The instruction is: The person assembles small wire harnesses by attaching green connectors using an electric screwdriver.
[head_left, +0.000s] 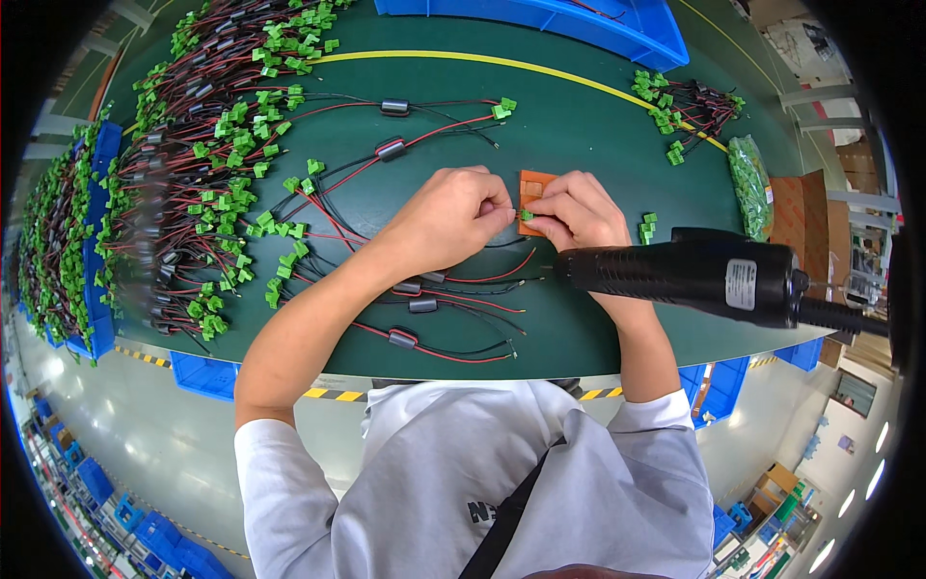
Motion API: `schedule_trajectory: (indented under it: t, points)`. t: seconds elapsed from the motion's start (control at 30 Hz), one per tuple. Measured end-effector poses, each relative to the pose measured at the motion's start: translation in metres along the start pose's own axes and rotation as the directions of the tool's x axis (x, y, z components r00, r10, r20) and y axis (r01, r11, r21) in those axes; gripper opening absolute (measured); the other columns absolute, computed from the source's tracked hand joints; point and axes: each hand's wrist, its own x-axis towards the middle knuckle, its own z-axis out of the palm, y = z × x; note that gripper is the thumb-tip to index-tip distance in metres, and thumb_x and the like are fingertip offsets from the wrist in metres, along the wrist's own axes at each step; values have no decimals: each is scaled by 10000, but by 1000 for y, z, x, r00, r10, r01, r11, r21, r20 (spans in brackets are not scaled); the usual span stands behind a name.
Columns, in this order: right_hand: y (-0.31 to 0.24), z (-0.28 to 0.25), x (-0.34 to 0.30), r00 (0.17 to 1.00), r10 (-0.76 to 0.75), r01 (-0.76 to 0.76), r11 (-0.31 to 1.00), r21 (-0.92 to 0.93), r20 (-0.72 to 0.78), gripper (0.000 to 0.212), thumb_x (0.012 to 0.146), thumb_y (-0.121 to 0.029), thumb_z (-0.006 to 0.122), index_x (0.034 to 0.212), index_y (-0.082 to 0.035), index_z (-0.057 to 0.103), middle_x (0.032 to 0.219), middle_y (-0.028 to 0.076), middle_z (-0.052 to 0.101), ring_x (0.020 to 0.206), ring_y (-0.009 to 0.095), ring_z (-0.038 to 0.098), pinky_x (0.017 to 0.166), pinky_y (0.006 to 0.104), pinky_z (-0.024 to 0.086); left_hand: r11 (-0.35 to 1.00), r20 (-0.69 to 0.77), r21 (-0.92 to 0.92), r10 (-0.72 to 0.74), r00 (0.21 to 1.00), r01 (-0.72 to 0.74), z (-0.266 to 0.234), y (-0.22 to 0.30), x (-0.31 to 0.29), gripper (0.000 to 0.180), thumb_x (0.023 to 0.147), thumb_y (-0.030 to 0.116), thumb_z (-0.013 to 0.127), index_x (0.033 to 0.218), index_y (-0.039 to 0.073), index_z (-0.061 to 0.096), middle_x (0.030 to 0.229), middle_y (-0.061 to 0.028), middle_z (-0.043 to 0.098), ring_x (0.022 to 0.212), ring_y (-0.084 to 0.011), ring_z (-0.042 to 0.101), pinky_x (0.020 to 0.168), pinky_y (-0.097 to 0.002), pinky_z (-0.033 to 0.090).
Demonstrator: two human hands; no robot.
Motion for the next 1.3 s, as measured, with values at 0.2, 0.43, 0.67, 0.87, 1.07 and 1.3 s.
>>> schedule_trajectory:
  t: [0.2,0.43,0.67,0.87,1.07,1.3]
  points:
    - [19,-9,-4,999,-22,23,1000,-3,43,283,855,-172,802,1069,-13,706,1098,145,665,1021,340,669,909,430,552,999,-2,17,39,999,-39,3,-1,6,140,905,95,697,866,-38,715,868,-198,694,805,-380,672,747,-467,525]
    - [-25,-57,-1,913,209,277,311,909,-350,637,1059,-373,634,1555,-39,415,1226,295,658,1006,387,724,882,518,619,1000,23,2,24,999,-24,3,-3,8,145,945,96,742,933,-46,716,845,-120,658,739,-227,622,694,-372,508]
    - [-19,-32,28,846,36,375,671,640,-533,413,954,92,584,1306,-71,443,754,95,600,541,144,523,560,370,526,999,-1,27,23,1000,-23,5,-6,7,133,932,89,737,907,-39,709,819,-116,641,705,-236,601,677,-383,490]
    - [-31,-21,35,909,147,297,432,852,-391,325,994,24,562,1239,-114,398,673,45,503,499,126,442,498,330,443,999,-36,14,30,999,-29,7,-5,6,130,913,91,737,876,-28,702,812,-123,634,700,-256,598,676,-396,483]
    - [-29,-15,38,912,180,267,422,867,-368,321,995,4,579,1234,-123,407,656,39,488,482,127,419,492,330,437,1000,-34,5,15,999,-15,6,-5,6,121,913,83,720,864,-24,694,817,-125,644,703,-271,606,675,-408,484]
    - [-32,-9,39,900,218,257,432,864,-377,315,992,16,593,1204,-126,408,658,39,483,480,126,414,479,328,429,1000,-30,15,12,999,-11,7,-6,7,109,898,74,717,859,-26,695,805,-130,651,697,-275,611,670,-410,490]
